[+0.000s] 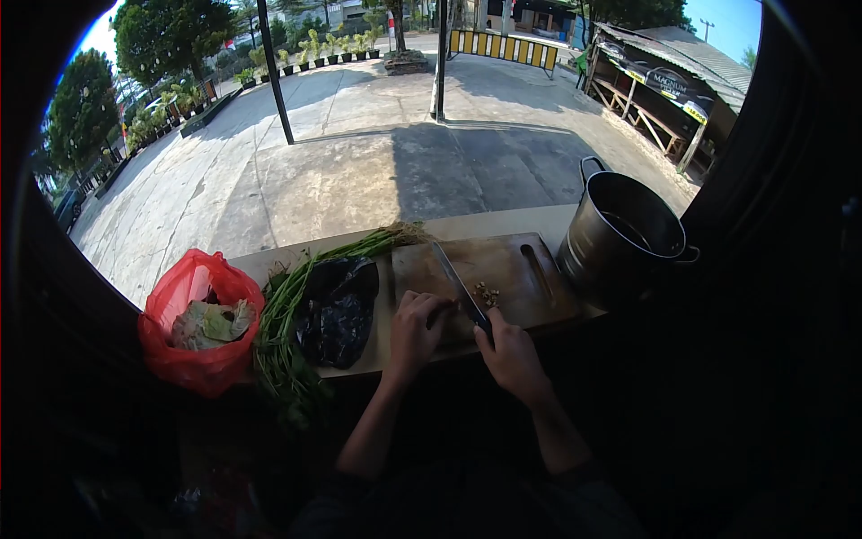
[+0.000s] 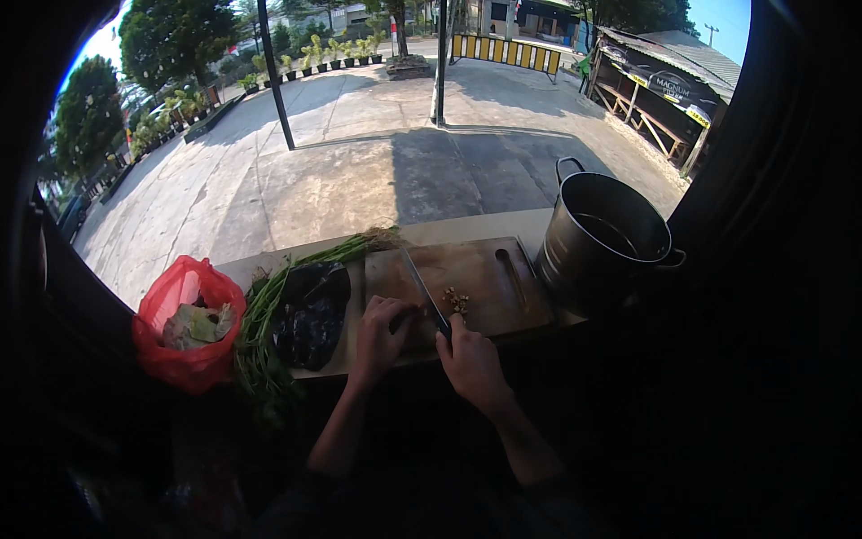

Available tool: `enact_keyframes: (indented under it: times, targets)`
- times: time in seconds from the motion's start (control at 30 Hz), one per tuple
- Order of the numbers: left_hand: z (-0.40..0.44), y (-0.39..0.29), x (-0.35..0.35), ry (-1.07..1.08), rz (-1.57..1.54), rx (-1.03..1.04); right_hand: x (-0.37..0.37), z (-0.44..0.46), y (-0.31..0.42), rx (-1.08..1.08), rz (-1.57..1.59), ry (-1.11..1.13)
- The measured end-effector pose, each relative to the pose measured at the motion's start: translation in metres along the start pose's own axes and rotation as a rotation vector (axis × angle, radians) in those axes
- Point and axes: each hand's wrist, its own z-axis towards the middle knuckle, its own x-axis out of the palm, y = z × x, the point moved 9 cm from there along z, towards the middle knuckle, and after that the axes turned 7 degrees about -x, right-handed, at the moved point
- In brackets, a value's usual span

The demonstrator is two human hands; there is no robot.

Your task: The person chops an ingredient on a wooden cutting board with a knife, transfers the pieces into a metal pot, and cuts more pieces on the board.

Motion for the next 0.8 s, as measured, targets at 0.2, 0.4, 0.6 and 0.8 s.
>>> enact_keyframes:
  times: [0.2,0.4,0.6,0.8]
  targets:
    - [-0.001,-0.009,0.003,0.084,-0.053,0.09,-0.007,-0.003,-0.003,-0.032,-0.015,-0.054]
    - [0.001,-0.005,0.004,0.116,-0.104,-0.084,0.001,-0.007,-0.012,0.014,0.04,-0.049]
    - [0.001,-0.008,0.004,0.097,-0.059,0.051,0.008,-0.007,-0.013,0.05,0.045,-0.038]
    - [0.0,-0.012,0.005,0.094,-0.113,0.015,0.003,-0.013,-0.009,0.068,0.03,-0.067]
